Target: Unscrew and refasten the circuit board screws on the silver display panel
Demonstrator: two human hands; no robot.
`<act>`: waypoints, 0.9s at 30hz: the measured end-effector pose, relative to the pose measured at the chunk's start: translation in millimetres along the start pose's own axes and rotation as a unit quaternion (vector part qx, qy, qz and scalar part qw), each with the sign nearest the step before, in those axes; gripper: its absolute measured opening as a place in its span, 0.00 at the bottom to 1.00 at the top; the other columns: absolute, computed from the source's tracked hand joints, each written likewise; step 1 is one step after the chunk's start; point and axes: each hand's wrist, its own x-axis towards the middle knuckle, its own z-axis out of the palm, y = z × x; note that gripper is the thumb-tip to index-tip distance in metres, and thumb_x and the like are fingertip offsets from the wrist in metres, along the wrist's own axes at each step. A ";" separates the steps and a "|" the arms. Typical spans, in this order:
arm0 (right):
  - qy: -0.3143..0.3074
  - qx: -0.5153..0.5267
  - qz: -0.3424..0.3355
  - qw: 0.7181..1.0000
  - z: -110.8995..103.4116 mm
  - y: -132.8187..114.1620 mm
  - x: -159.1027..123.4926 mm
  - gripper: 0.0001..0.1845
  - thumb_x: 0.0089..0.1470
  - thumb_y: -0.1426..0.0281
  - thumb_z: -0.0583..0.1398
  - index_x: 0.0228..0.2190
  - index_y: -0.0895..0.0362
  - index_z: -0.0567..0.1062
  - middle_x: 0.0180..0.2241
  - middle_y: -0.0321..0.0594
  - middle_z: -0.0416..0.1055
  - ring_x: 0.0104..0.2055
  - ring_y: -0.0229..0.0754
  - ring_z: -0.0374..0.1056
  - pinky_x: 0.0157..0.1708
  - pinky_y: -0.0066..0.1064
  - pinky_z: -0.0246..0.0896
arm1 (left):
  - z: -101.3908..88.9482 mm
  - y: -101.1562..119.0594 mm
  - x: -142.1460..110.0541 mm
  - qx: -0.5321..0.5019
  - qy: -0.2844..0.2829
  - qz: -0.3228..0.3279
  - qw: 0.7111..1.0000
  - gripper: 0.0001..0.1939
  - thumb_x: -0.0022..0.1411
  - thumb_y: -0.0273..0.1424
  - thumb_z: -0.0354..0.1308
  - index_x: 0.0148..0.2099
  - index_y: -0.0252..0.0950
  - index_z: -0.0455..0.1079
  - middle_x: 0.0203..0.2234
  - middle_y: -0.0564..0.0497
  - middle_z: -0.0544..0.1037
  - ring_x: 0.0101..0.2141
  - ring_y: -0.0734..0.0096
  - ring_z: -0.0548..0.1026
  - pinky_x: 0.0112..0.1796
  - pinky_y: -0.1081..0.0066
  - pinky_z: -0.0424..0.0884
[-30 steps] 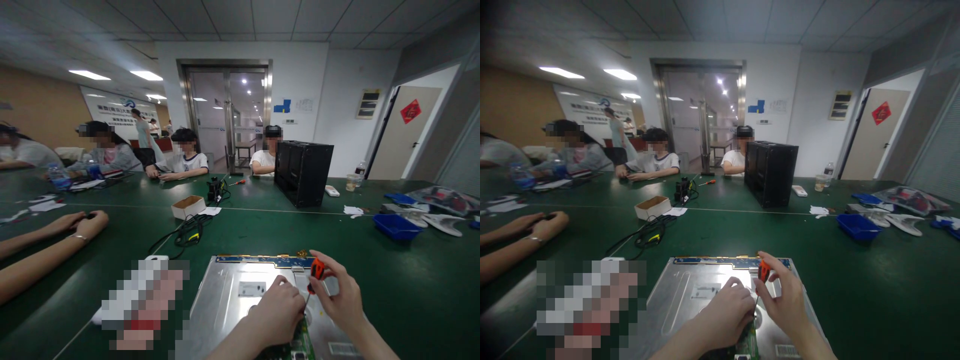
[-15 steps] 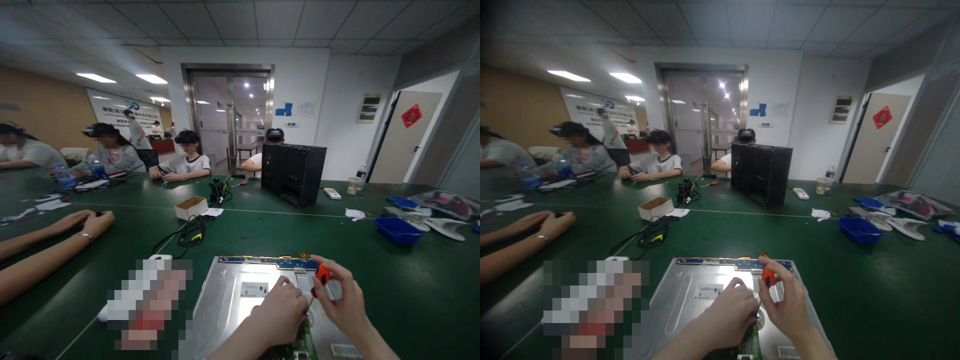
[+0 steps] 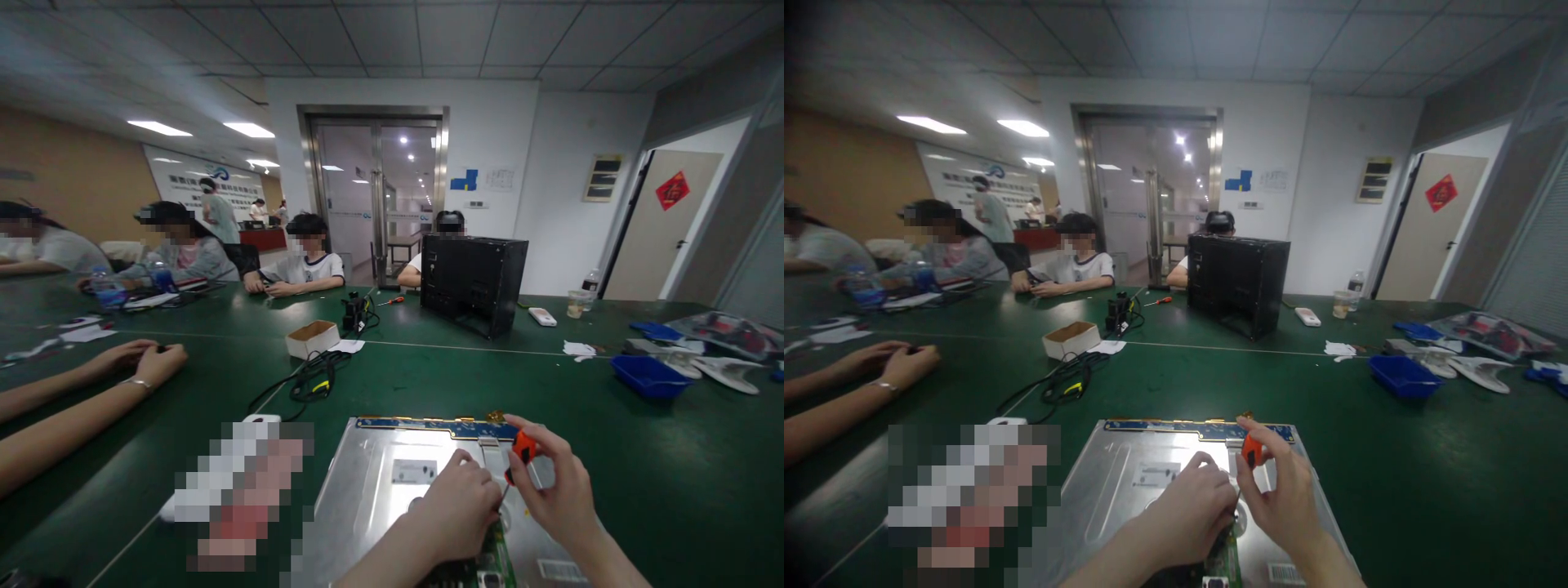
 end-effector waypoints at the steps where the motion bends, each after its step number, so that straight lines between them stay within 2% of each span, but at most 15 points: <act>1: 0.000 0.003 -0.004 1.000 -0.5 -0.3 1.0 0.14 0.64 0.70 0.59 0.51 0.55 0.68 0.42 0.47 0.80 0.32 0.42 0.79 0.28 0.31 0.76 | 0.0 0.0 -0.3 -0.003 0.003 -0.001 1.000 0.05 0.65 0.29 0.59 0.35 0.34 0.71 0.34 0.47 0.80 0.37 0.61 0.78 0.43 0.63 0.65; 6: -0.008 0.008 -0.014 1.000 -3.7 -7.7 10.5 0.13 0.62 0.75 0.57 0.48 0.54 0.71 0.42 0.47 0.78 0.29 0.40 0.76 0.23 0.28 0.73 | 2.7 -1.6 0.5 -0.014 -0.002 -0.002 1.000 0.05 0.65 0.29 0.59 0.35 0.34 0.71 0.34 0.48 0.80 0.37 0.61 0.78 0.45 0.62 0.65; 9: -0.014 -0.010 -0.027 0.999 -5.5 -12.0 14.4 0.14 0.61 0.76 0.56 0.48 0.54 0.71 0.39 0.46 0.79 0.29 0.41 0.76 0.25 0.30 0.74 | 5.6 -2.7 0.8 -0.013 0.002 -0.005 1.000 0.05 0.65 0.30 0.58 0.36 0.34 0.71 0.34 0.47 0.80 0.37 0.61 0.78 0.46 0.61 0.64; 12: -0.015 -0.028 -0.044 0.999 -6.1 -11.5 14.5 0.13 0.62 0.74 0.58 0.48 0.53 0.70 0.39 0.46 0.80 0.31 0.42 0.77 0.28 0.33 0.76 | 6.7 -3.3 -0.6 -0.022 0.010 -0.003 1.000 0.05 0.66 0.31 0.58 0.38 0.35 0.71 0.35 0.47 0.81 0.39 0.60 0.77 0.50 0.60 0.63; 15: -0.005 -0.033 -0.047 0.998 -5.2 -7.8 12.0 0.11 0.62 0.71 0.61 0.46 0.54 0.69 0.37 0.44 0.80 0.29 0.42 0.77 0.27 0.32 0.75 | 4.5 -2.7 -2.4 -0.028 0.004 -0.004 1.000 0.03 0.65 0.29 0.58 0.38 0.35 0.70 0.36 0.48 0.80 0.40 0.61 0.77 0.54 0.60 0.60; 18: -0.001 -0.037 -0.027 0.999 -3.5 -5.0 8.1 0.13 0.62 0.71 0.60 0.49 0.55 0.68 0.38 0.45 0.80 0.25 0.39 0.75 0.24 0.29 0.73 | 0.7 -1.3 -3.6 -0.031 -0.004 -0.012 0.999 0.02 0.64 0.28 0.58 0.39 0.35 0.71 0.36 0.49 0.80 0.40 0.62 0.77 0.55 0.59 0.60; 20: -0.010 -0.035 -0.018 0.999 -2.9 -4.4 5.6 0.17 0.63 0.71 0.58 0.53 0.56 0.65 0.39 0.46 0.81 0.24 0.39 0.75 0.23 0.29 0.73 | -1.0 -0.6 -4.0 -0.037 -0.006 -0.015 0.999 0.05 0.64 0.27 0.58 0.43 0.35 0.72 0.36 0.48 0.80 0.40 0.61 0.76 0.55 0.58 0.60; 23: -0.033 -0.018 -0.021 0.999 -3.1 -4.6 3.5 0.19 0.63 0.71 0.56 0.55 0.57 0.63 0.43 0.49 0.80 0.27 0.40 0.76 0.26 0.31 0.74 | -1.5 -0.6 -3.6 -0.046 -0.003 -0.017 0.999 0.07 0.64 0.27 0.57 0.45 0.36 0.72 0.36 0.48 0.80 0.40 0.59 0.77 0.54 0.58 0.61; 27: -0.035 -0.001 -0.014 0.999 -1.8 -4.9 3.3 0.14 0.63 0.70 0.57 0.50 0.54 0.65 0.44 0.49 0.77 0.37 0.44 0.78 0.31 0.34 0.75 | 0.8 -2.2 -2.0 -0.054 0.000 -0.018 0.998 0.05 0.64 0.27 0.56 0.42 0.36 0.71 0.38 0.47 0.80 0.42 0.58 0.77 0.54 0.57 0.61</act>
